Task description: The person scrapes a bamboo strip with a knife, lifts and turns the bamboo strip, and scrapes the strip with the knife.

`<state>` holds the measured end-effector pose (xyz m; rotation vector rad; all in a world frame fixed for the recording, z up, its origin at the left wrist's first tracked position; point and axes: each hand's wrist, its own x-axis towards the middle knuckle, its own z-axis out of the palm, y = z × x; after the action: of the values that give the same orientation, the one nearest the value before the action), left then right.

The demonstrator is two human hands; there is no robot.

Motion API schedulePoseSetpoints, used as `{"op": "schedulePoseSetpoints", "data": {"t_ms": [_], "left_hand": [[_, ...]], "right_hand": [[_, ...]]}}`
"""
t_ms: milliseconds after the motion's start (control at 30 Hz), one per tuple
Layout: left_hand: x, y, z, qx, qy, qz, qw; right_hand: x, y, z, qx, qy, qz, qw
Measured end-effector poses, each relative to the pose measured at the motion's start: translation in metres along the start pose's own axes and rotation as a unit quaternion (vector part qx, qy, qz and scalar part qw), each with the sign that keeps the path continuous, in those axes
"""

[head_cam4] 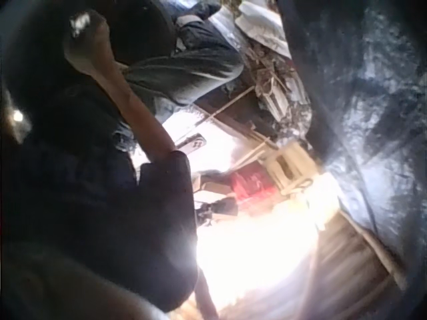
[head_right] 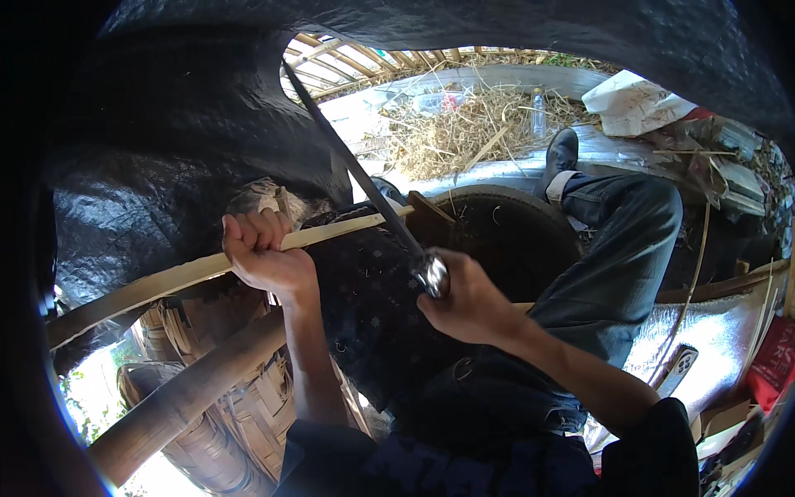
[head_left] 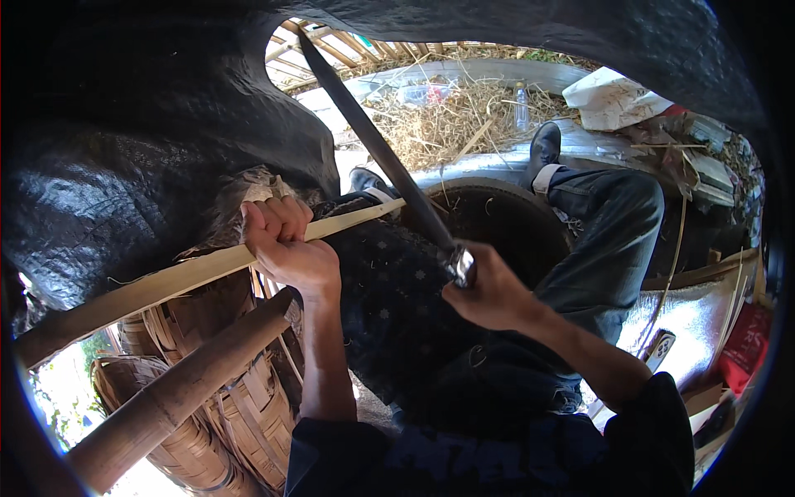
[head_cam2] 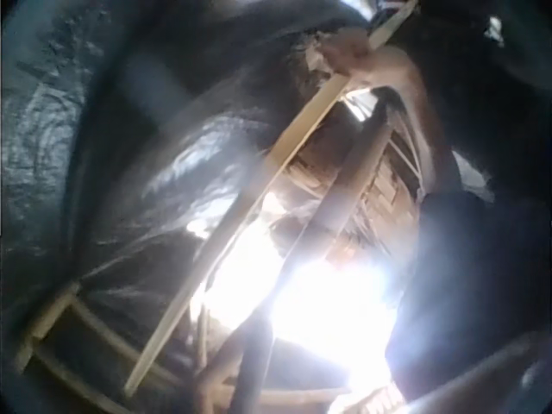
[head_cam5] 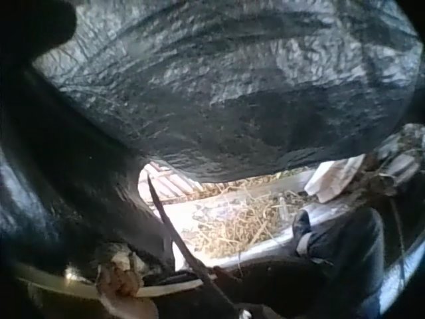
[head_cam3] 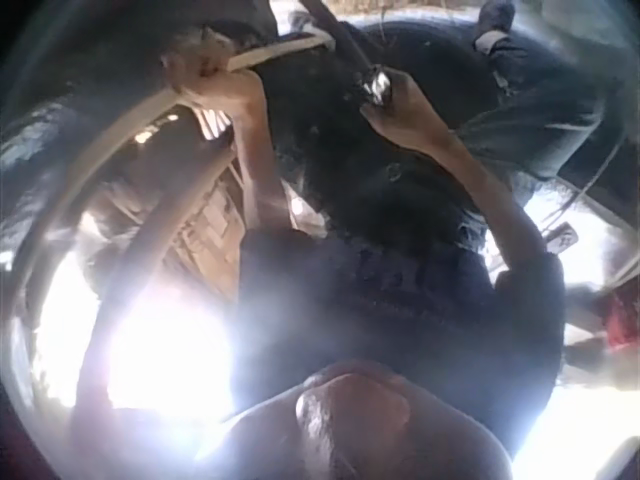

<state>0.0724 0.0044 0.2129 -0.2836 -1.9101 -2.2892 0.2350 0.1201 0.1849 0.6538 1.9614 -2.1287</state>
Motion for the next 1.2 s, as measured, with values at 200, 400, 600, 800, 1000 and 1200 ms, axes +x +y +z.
{"op": "schedulePoseSetpoints", "data": {"t_ms": [200,400,600,800,1000,1200], "left_hand": [[0.0,0.0,0.005,0.004,-0.012,-0.005,1.0],[0.004,0.002,0.005,0.019,0.061,0.005,0.998],[0.005,-0.003,0.021,0.096,0.168,0.035,0.981],[0.0,0.001,0.013,0.074,0.133,0.046,0.987],[0.003,-0.001,0.018,0.088,0.154,0.052,0.983],[-0.001,-0.004,0.021,0.094,0.211,0.031,0.972]], "right_hand": [[0.019,0.056,0.007,-0.112,-0.028,0.054,0.992],[0.005,-0.004,-0.005,-0.042,0.009,-0.038,0.998],[0.008,0.079,0.009,-0.129,-0.026,0.038,0.991],[0.024,0.005,-0.012,-0.111,-0.046,-0.04,0.992],[0.016,0.07,0.009,-0.083,-0.055,0.025,0.995],[0.04,0.074,-0.012,-0.184,0.024,-0.035,0.982]]}}
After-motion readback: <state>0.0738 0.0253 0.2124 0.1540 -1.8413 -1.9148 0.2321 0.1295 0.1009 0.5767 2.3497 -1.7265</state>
